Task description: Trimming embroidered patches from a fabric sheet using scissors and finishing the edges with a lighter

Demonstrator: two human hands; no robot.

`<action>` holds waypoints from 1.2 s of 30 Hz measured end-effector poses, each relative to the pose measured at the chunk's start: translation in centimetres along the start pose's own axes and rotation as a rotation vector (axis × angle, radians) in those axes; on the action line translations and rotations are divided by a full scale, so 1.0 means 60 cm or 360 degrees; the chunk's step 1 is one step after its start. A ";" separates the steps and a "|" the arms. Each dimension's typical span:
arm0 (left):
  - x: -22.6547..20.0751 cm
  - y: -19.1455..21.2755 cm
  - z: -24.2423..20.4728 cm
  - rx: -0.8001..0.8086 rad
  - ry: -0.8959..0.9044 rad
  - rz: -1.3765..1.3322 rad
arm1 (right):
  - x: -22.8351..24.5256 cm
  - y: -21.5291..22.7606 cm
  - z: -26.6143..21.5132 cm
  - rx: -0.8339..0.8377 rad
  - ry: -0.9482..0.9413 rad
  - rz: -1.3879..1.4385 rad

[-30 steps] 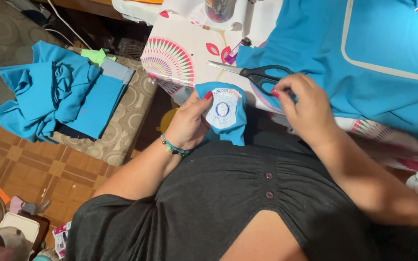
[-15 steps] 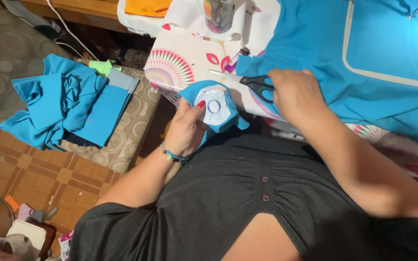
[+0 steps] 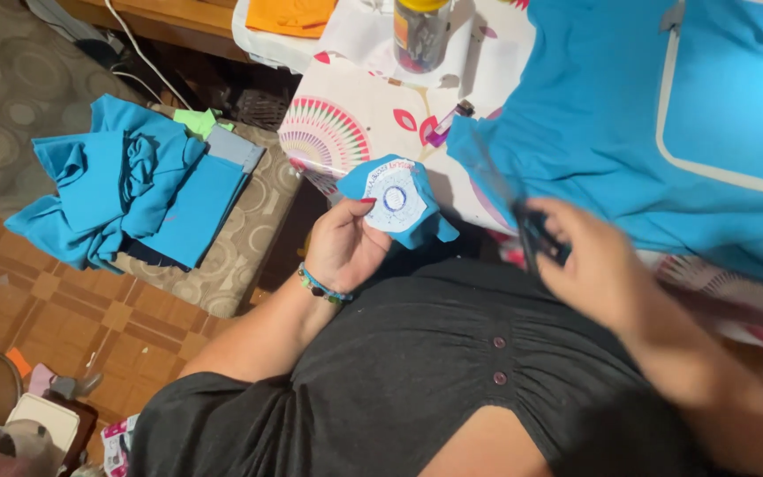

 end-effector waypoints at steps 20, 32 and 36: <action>0.034 -0.015 0.005 -0.0088 -0.0122 0.0080 | -0.021 -0.055 0.027 -0.0194 0.0260 -0.0039; 0.046 0.010 0.007 -0.0008 -0.0057 0.0121 | -0.002 -0.054 0.041 -0.0299 0.0372 -0.0097; 0.045 -0.019 0.001 -0.0004 -0.0047 0.0134 | -0.012 -0.058 0.038 -0.0267 0.0364 -0.0079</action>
Point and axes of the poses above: each hand's wrist, its own z-axis towards the middle knuckle, its own y-axis out of the back of the hand, x = y × z, the point moved 1 cm from there along z, towards the middle knuckle, and after that the axes turned 10 degrees about x, right-handed, at the moved point
